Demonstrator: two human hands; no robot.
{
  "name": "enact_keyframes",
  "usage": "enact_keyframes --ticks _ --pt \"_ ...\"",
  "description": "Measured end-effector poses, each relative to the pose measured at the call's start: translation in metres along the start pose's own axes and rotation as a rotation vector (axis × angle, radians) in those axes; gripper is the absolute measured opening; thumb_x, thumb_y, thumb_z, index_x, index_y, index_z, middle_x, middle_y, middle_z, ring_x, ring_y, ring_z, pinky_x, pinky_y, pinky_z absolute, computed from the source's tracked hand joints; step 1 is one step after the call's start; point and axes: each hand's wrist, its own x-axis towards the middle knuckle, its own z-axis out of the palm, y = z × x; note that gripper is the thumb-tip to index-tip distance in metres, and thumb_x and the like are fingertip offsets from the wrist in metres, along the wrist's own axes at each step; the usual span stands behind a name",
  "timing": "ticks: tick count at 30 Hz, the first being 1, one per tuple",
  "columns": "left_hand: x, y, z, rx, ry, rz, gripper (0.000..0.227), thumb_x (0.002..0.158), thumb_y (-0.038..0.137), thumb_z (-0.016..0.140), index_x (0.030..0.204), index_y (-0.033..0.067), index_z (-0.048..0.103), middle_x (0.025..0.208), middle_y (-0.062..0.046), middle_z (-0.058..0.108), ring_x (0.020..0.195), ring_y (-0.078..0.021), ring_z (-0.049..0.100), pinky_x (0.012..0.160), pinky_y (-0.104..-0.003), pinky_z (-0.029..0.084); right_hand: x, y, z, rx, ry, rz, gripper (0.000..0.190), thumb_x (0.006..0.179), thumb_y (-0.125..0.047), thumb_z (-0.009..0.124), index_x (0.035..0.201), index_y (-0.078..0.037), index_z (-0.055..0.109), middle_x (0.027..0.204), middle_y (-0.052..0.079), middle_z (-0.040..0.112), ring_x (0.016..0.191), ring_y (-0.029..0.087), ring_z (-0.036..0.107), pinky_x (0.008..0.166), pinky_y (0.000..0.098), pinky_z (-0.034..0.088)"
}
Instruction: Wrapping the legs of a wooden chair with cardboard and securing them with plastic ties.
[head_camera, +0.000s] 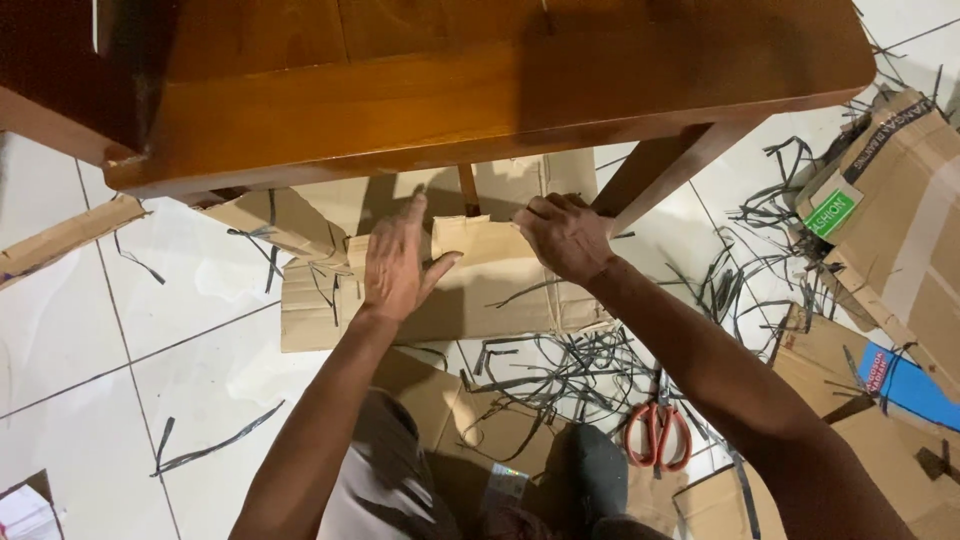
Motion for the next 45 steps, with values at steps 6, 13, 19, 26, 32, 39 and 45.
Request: enact_keyframes --ticks 6,13,19,26,32,39,45 --pt "-0.004 0.005 0.014 0.344 0.007 0.322 0.093 0.085 0.050 0.077 0.163 0.0217 0.035 0.166 -0.016 0.032 0.154 -0.0405 0.027 0.121 -0.065 0.020 0.011 -0.011 -0.013 0.044 0.035 -0.096 0.009 0.094 -0.019 0.070 0.087 -0.023 0.067 0.081 0.000 0.058 0.068 0.024 0.066 0.062 0.0387 0.055" --pt "0.018 0.008 0.004 0.524 0.056 0.297 0.100 0.075 0.064 0.078 0.157 0.0175 0.045 0.145 -0.011 0.055 0.134 -0.0286 0.052 0.108 -0.048 0.042 0.010 0.001 -0.002 -0.091 0.072 -0.050 0.017 0.098 -0.030 0.063 0.082 -0.027 0.057 0.082 -0.002 0.054 0.065 0.022 0.060 0.056 0.0367 0.049" --pt "0.015 -0.021 0.035 0.473 0.002 0.284 0.058 0.088 0.072 0.058 0.124 0.0265 0.063 0.084 0.001 0.058 0.069 -0.0198 0.062 0.062 -0.036 0.050 0.026 -0.001 -0.029 0.054 0.067 -0.068 0.013 0.105 -0.026 0.057 0.097 -0.017 0.062 0.097 0.006 0.057 0.074 0.031 0.069 0.066 0.0447 0.058" --pt "0.032 -0.020 0.018 0.274 -0.231 0.139 0.046 0.093 0.068 0.057 0.109 0.0248 0.059 0.080 -0.001 0.062 0.071 -0.0215 0.067 0.063 -0.034 0.051 0.004 -0.011 0.002 0.243 0.246 -0.245 0.006 0.103 -0.006 0.057 0.104 -0.008 0.062 0.108 0.015 0.066 0.097 0.036 0.067 0.085 0.0475 0.049" --pt "0.034 -0.016 0.009 0.063 -0.464 -0.015 0.043 0.095 0.062 0.060 0.107 0.0216 0.053 0.083 -0.007 0.069 0.078 -0.0261 0.071 0.066 -0.035 0.052 -0.007 -0.016 -0.006 -0.062 -0.014 -0.238 0.047 0.093 -0.026 0.069 0.134 -0.003 0.061 0.143 0.017 0.059 0.134 0.032 0.057 0.097 0.0439 0.051" --pt "0.031 -0.013 0.004 0.159 -0.500 0.061 0.040 0.097 0.064 0.052 0.112 0.0262 0.052 0.089 0.000 0.069 0.083 -0.0203 0.073 0.069 -0.034 0.057 -0.010 -0.009 0.043 -0.286 0.017 -0.246 0.030 0.098 -0.037 0.064 0.106 -0.008 0.067 0.112 0.012 0.063 0.111 0.027 0.064 0.094 0.0400 0.055" --pt "0.020 -0.028 0.042 0.358 -0.431 0.106 0.038 0.089 0.057 0.066 0.112 0.0287 0.054 0.090 0.006 0.067 0.084 -0.0137 0.071 0.063 -0.030 0.056 -0.019 -0.002 0.055 -0.092 -0.089 -0.159 0.021 0.091 -0.026 0.071 0.085 -0.011 0.057 0.069 0.007 0.054 0.062 0.024 0.064 0.060 0.0361 0.056"
